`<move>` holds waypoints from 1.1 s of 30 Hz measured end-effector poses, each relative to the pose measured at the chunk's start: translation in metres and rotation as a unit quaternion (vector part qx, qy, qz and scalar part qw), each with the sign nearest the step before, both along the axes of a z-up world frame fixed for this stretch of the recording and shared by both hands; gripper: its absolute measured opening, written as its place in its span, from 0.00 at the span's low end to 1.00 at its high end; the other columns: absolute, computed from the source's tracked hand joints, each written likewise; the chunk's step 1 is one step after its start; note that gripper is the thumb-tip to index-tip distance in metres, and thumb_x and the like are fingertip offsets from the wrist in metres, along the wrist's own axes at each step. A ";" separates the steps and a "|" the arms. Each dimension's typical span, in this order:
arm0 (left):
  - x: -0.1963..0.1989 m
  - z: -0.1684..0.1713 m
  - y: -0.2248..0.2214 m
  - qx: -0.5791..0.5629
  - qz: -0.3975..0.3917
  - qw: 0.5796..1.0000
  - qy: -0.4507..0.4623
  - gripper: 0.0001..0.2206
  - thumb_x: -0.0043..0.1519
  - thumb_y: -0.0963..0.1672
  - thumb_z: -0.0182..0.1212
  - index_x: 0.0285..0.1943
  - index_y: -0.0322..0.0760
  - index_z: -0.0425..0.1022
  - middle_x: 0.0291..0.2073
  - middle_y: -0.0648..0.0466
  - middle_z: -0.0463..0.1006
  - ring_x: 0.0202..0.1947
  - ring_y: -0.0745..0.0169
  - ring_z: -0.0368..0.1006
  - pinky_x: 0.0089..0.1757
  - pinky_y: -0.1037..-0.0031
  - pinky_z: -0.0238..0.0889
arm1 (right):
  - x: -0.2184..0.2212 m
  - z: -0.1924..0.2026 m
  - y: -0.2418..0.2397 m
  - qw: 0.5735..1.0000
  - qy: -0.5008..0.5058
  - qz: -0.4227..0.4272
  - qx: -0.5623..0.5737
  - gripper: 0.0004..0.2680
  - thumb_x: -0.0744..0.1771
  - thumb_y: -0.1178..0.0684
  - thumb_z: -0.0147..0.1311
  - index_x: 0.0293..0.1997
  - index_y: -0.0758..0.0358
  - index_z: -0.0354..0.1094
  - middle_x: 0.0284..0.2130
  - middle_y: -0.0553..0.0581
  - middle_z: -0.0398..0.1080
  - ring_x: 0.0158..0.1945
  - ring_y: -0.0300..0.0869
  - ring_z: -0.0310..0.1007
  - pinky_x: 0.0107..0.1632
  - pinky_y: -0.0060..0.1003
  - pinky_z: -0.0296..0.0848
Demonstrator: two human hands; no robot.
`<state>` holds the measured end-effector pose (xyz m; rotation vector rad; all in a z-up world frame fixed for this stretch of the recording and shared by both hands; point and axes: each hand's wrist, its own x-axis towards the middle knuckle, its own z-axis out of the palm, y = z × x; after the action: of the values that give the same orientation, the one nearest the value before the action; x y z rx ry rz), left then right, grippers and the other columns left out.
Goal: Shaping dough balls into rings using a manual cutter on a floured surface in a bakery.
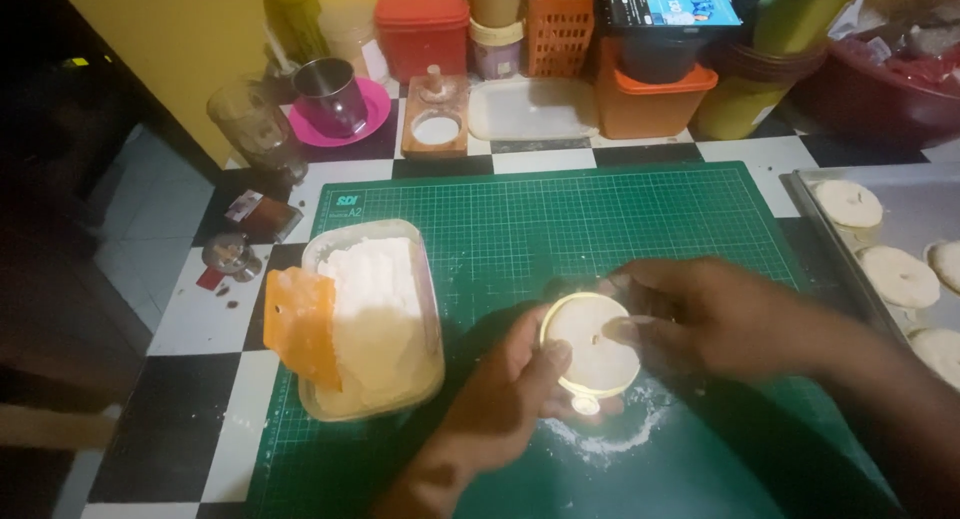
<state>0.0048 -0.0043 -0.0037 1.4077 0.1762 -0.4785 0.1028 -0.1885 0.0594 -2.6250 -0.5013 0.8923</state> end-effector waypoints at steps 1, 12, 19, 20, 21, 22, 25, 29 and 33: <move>0.000 0.006 -0.001 0.044 -0.002 0.999 0.015 0.29 0.64 0.51 0.42 0.77 0.49 0.58 0.58 0.44 0.80 0.44 0.49 0.85 0.43 0.69 0.80 | 0.001 0.000 0.000 1.000 0.009 -0.022 0.017 0.09 0.67 0.43 0.54 0.50 0.40 0.79 0.26 0.45 0.80 0.26 0.36 0.75 0.32 0.31 0.74; -0.008 -0.049 -0.015 -0.028 0.143 0.987 0.074 0.26 0.60 0.50 0.52 0.72 0.55 0.71 0.53 0.53 0.85 0.41 0.57 0.87 0.41 0.73 0.82 | 0.020 -0.028 -0.013 0.989 0.015 -0.012 0.146 0.08 0.65 0.41 0.61 0.34 0.48 0.81 0.24 0.40 0.82 0.28 0.29 0.75 0.35 0.29 0.75; 0.009 -0.017 -0.051 0.046 0.183 0.975 -0.119 0.27 0.60 0.57 0.51 0.66 0.49 0.73 0.57 0.56 0.83 0.47 0.63 0.85 0.35 0.73 0.88 | 0.027 -0.007 -0.066 0.911 0.125 -0.121 0.373 0.13 0.67 0.46 0.52 0.38 0.61 0.84 0.28 0.46 0.83 0.33 0.33 0.76 0.38 0.32 0.78; 0.012 0.005 -0.066 0.045 0.181 0.976 -0.113 0.27 0.60 0.57 0.51 0.66 0.49 0.73 0.57 0.56 0.83 0.47 0.63 0.85 0.35 0.73 0.88 | 0.023 -0.003 -0.075 0.911 0.129 -0.126 0.371 0.13 0.67 0.46 0.52 0.38 0.61 0.84 0.28 0.46 0.83 0.33 0.33 0.76 0.38 0.32 0.78; 0.021 0.026 -0.085 0.022 0.246 0.969 -0.012 0.29 0.54 0.56 0.53 0.64 0.48 0.78 0.45 0.49 0.90 0.34 0.53 0.88 0.28 0.71 0.84 | 0.025 0.001 -0.088 0.898 0.140 -0.155 0.388 0.12 0.68 0.47 0.52 0.32 0.61 0.79 0.24 0.48 0.77 0.30 0.35 0.73 0.37 0.32 0.73; 0.029 0.047 -0.105 -0.001 0.309 0.947 0.088 0.31 0.49 0.55 0.54 0.62 0.47 0.82 0.33 0.41 0.97 0.20 0.44 0.92 0.22 0.70 0.80 | 0.026 0.004 -0.101 0.884 0.149 -0.184 0.404 0.14 0.70 0.47 0.51 0.25 0.61 0.73 0.20 0.49 0.71 0.27 0.37 0.69 0.36 0.32 0.68; 0.045 0.090 -0.148 0.006 0.334 0.939 0.076 0.27 0.50 0.52 0.52 0.54 0.43 0.87 0.36 0.45 0.96 0.26 0.44 0.92 0.22 0.63 0.86 | 0.025 0.009 -0.147 0.826 0.171 -0.247 0.476 0.15 0.65 0.46 0.57 0.46 0.67 0.84 0.21 0.52 0.74 0.25 0.38 0.69 0.31 0.34 0.68; 0.052 0.078 -0.206 -0.010 0.330 0.936 0.126 0.28 0.51 0.53 0.53 0.58 0.43 0.84 0.22 0.33 0.93 0.16 0.42 0.87 0.18 0.71 0.69 | 0.036 0.060 -0.183 0.779 0.210 -0.387 0.447 0.10 0.68 0.59 0.58 0.28 0.75 0.80 0.17 0.59 0.69 0.23 0.44 0.64 0.32 0.38 0.61; 0.072 0.119 -0.227 0.099 0.307 0.946 0.028 0.22 0.59 0.49 0.60 0.63 0.46 0.77 0.49 0.48 0.92 0.38 0.56 0.92 0.37 0.72 0.87 | 0.051 0.050 -0.233 0.847 0.129 -0.313 0.409 0.11 0.67 0.49 0.57 0.30 0.65 0.80 0.19 0.52 0.72 0.24 0.38 0.66 0.30 0.33 0.64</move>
<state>0.0763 -0.2313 0.1151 1.4462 0.7016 0.0199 0.1540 -0.4219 0.1098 -1.6639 0.0723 0.5981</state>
